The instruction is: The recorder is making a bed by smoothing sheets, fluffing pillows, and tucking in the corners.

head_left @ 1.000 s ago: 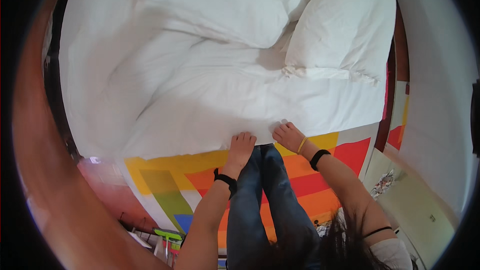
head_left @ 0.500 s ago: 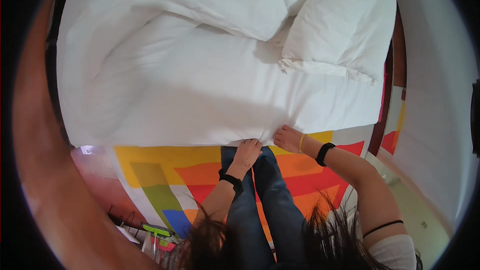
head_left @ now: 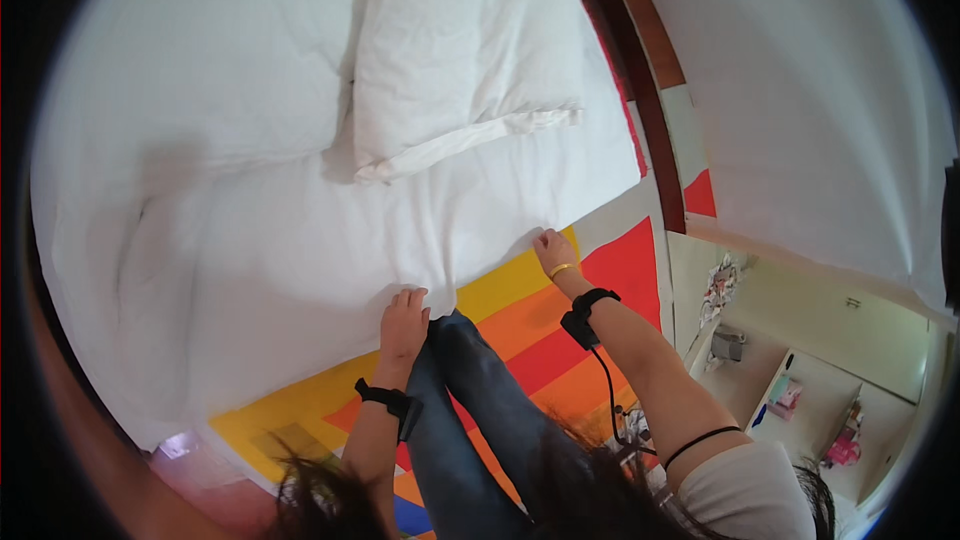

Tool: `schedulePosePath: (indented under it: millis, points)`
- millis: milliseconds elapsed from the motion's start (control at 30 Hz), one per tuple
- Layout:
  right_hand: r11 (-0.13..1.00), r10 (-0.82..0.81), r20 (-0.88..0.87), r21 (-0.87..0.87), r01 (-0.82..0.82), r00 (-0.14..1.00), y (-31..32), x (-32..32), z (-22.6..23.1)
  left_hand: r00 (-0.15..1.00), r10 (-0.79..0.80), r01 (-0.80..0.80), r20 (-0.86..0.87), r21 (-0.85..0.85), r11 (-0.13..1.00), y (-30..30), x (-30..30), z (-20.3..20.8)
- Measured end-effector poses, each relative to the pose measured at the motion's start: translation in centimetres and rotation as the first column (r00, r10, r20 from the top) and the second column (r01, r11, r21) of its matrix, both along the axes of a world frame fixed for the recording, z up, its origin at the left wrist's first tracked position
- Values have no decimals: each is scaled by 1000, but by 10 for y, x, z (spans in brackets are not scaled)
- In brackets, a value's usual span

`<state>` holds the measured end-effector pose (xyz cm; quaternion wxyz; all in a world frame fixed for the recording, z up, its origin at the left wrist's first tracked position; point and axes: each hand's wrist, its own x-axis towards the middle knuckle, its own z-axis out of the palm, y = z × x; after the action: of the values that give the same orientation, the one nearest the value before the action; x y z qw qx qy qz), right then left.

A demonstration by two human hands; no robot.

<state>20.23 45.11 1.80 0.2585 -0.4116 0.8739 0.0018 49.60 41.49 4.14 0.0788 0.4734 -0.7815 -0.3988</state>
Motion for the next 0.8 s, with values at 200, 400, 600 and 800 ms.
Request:
schedulePosePath:
  millis: [200, 400, 600, 800]
  points:
    - [988, -152, -78, -42, 149, 985, 3, -73, 20, 993, -107, 107, 50, 8, 994, -12, -33, 19]
    - [969, -185, -258, -207, 132, 948, -13, -157, 31, 982, -141, 137, 127, 41, 990, -19, -86, 46]
    - [924, -352, -61, -181, 337, 934, -34, -211, 24, 985, 97, -100, 144, 17, 995, -12, -208, 28]
    - [964, 129, -40, -229, -134, 991, -29, -233, 21, 957, 258, -266, 135, 41, 963, -12, -305, 23]
